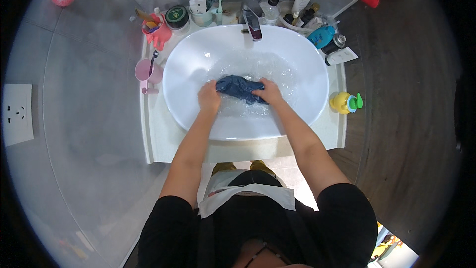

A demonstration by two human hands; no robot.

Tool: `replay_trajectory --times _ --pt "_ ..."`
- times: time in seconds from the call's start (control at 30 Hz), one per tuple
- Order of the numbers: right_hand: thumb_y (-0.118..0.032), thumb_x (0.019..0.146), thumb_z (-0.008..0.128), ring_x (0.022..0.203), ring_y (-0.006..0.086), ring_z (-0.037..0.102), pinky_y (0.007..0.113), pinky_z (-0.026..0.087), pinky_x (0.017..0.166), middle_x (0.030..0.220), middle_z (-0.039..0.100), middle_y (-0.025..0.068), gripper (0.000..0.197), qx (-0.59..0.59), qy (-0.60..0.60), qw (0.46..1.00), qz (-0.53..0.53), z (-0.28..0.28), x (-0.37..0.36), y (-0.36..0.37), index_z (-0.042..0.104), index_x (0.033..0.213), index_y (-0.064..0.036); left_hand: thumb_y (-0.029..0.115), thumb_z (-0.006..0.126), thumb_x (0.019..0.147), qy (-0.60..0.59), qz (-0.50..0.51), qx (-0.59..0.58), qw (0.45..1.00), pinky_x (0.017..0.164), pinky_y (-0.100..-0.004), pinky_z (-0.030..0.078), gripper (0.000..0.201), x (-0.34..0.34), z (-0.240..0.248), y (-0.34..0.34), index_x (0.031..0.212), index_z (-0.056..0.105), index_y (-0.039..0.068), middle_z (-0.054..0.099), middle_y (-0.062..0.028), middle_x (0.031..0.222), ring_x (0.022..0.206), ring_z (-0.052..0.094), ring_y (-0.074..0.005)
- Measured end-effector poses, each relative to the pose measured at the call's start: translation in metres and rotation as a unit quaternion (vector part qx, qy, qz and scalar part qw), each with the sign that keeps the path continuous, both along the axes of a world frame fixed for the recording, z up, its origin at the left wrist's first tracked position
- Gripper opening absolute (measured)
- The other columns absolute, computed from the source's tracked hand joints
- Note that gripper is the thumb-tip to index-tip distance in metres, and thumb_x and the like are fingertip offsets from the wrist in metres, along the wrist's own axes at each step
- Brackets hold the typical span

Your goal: The person washes a cloth in a sink and then uses it to wipe a marble-patterned wall.

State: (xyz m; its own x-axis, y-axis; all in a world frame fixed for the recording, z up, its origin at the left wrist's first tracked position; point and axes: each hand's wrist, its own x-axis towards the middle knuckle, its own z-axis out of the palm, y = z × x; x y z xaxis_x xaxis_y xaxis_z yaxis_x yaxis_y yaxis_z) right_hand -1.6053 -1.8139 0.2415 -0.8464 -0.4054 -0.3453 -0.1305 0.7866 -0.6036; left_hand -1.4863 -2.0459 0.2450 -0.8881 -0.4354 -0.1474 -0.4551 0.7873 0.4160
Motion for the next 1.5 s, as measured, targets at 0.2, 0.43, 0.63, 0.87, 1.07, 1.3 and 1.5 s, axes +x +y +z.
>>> replay_trajectory --times 0.2,0.43,0.63,0.87,1.07,1.3,1.5 --pt "-0.039 0.075 0.075 0.083 0.0173 0.061 0.03 0.048 0.078 0.088 0.067 0.0072 0.043 -0.233 -0.138 0.946 -0.178 0.019 -0.044 0.05 0.067 0.102 -0.0056 0.0 0.06 0.075 0.117 -0.038 -0.046 0.991 0.082 -0.0394 0.045 0.035 -0.006 0.055 -0.016 0.108 0.065 0.011 0.058 -0.0084 0.106 0.102 0.053 -0.0282" --pt "-0.037 0.077 0.073 0.096 0.0279 0.061 0.036 0.048 0.085 0.101 0.065 0.0139 0.043 -0.078 0.021 0.99 -0.118 -0.004 -0.043 0.061 0.066 0.112 -0.0124 -0.003 0.052 0.077 0.127 -0.059 0.19 0.972 0.105 -0.0361 0.037 0.057 -0.009 0.022 -0.012 0.132 0.05 0.01 0.044 -0.017 0.134 0.126 0.042 -0.0323" --pt "-0.032 0.068 0.079 0.108 0.0335 0.053 0.043 0.049 0.087 0.119 0.051 0.0154 0.054 0.073 0.097 0.992 0.026 0.025 0.022 0.003 0.062 0.118 -0.0208 0.013 0.057 0.089 0.096 0.119 0.562 0.813 0.105 -0.0305 0.034 0.052 -0.02 -0.038 -0.003 0.138 0.043 0.006 0.046 -0.014 0.137 0.126 0.044 -0.0236" --pt "-0.008 0.067 0.07 0.11 0.0355 0.055 0.039 0.046 0.094 0.119 0.056 0.0162 0.055 -0.033 0.079 0.989 -0.122 -0.007 0.018 -0.026 0.058 0.12 -0.0143 0.038 0.049 0.097 0.056 0.241 0.702 0.668 0.097 -0.0385 0.043 0.047 -0.021 0.014 0.029 0.136 0.046 0.011 0.053 -0.0102 0.13 0.117 0.052 -0.0225" --pt "-0.011 0.072 0.066 0.114 0.0279 0.056 0.034 0.043 0.098 0.124 0.057 0.0137 0.057 -0.267 -0.11 0.951 0.106 0.079 0.058 -0.059 0.052 0.127 -0.0126 0.052 0.046 0.094 0.056 0.287 0.87 0.396 0.09 -0.0418 0.049 0.05 -0.025 -0.021 0.033 0.131 0.05 0.018 0.06 -0.0137 0.116 0.105 0.06 -0.0266" --pt "-0.03 0.079 0.065 0.088 0.032 0.061 0.042 0.049 0.075 0.095 0.063 0.0117 0.025 -0.194 0.021 0.98 0.026 0.117 0.084 -0.078 0.062 0.092 -0.008 0.043 0.042 0.097 0.155 0.113 0.95 0.245 0.076 -0.0377 0.051 0.037 -0.025 -0.028 0.051 0.119 0.056 0.017 0.063 -0.0067 0.102 0.085 0.061 -0.0234" --pt "-0.025 0.083 0.061 0.073 0.0324 0.062 0.042 0.051 0.063 0.085 0.063 0.0113 0.016 -0.121 0.199 0.968 -0.092 0.065 0.036 -0.081 0.062 0.083 -0.0085 0.037 0.042 0.096 0.148 0.369 0.819 0.414 0.073 -0.0363 0.051 0.035 -0.035 0.038 0.085 0.092 0.06 0.009 0.063 -0.0066 0.087 0.082 0.061 -0.0218"
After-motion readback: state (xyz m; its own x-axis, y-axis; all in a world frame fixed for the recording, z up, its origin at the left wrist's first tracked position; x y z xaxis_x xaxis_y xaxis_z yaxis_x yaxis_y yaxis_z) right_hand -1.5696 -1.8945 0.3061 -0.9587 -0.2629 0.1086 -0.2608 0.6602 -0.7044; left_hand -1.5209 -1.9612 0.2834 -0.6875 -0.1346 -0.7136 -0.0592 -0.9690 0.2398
